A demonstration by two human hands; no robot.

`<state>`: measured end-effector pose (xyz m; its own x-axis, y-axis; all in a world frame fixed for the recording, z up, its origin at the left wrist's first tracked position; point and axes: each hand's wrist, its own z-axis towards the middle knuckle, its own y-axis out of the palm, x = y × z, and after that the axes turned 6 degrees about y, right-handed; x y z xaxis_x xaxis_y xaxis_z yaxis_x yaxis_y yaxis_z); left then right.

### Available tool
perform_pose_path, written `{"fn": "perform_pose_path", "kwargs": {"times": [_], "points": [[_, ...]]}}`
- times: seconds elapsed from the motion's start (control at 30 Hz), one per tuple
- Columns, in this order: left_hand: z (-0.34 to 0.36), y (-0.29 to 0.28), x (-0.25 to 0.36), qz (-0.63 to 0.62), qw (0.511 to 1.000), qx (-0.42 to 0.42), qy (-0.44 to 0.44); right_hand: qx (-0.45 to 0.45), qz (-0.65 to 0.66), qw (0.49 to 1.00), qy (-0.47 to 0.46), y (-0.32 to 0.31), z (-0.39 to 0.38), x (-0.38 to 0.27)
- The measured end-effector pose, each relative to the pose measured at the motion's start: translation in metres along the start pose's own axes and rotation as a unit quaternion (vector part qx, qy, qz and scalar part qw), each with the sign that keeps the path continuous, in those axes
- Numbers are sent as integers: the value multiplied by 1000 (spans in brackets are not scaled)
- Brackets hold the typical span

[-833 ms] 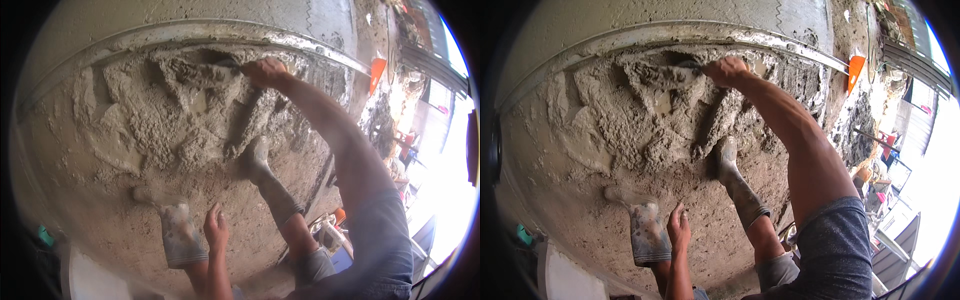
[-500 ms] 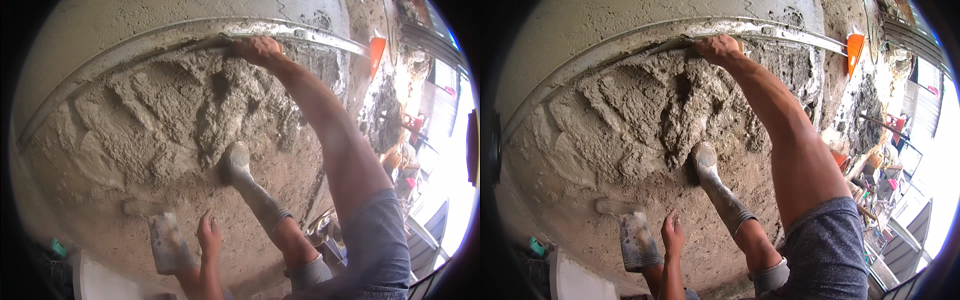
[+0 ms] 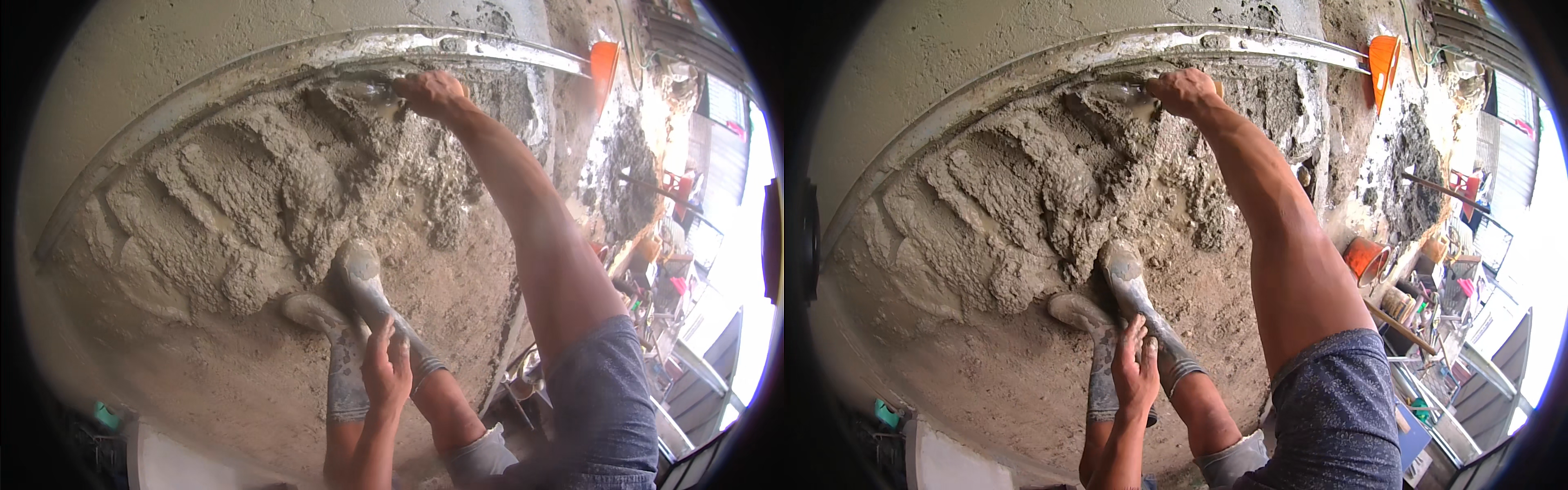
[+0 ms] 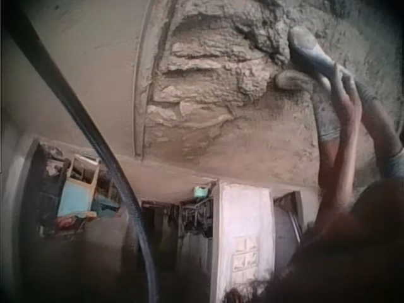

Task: The person uses a long straightedge to screed and level wet concrete on a floor. They repeatedly pull the straightedge across the surface to remove high spots and fill low areas, progressively smoothing the slab.

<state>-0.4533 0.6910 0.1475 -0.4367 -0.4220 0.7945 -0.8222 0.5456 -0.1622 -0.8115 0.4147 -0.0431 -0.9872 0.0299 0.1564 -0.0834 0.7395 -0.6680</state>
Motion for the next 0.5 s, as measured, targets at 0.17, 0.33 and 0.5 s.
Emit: {"fn": "perform_pose_path", "kwargs": {"times": [0.17,0.33,0.5], "points": [[-26,4,-6,3,998,41,47,-11,-11,998,-56,95,-82,18],[-25,10,-5,-12,998,46,36,101,-111,985,-87,62,-82,38],[-25,22,8,69,997,11,31,194,-45,979,29,0,11,90]]}}
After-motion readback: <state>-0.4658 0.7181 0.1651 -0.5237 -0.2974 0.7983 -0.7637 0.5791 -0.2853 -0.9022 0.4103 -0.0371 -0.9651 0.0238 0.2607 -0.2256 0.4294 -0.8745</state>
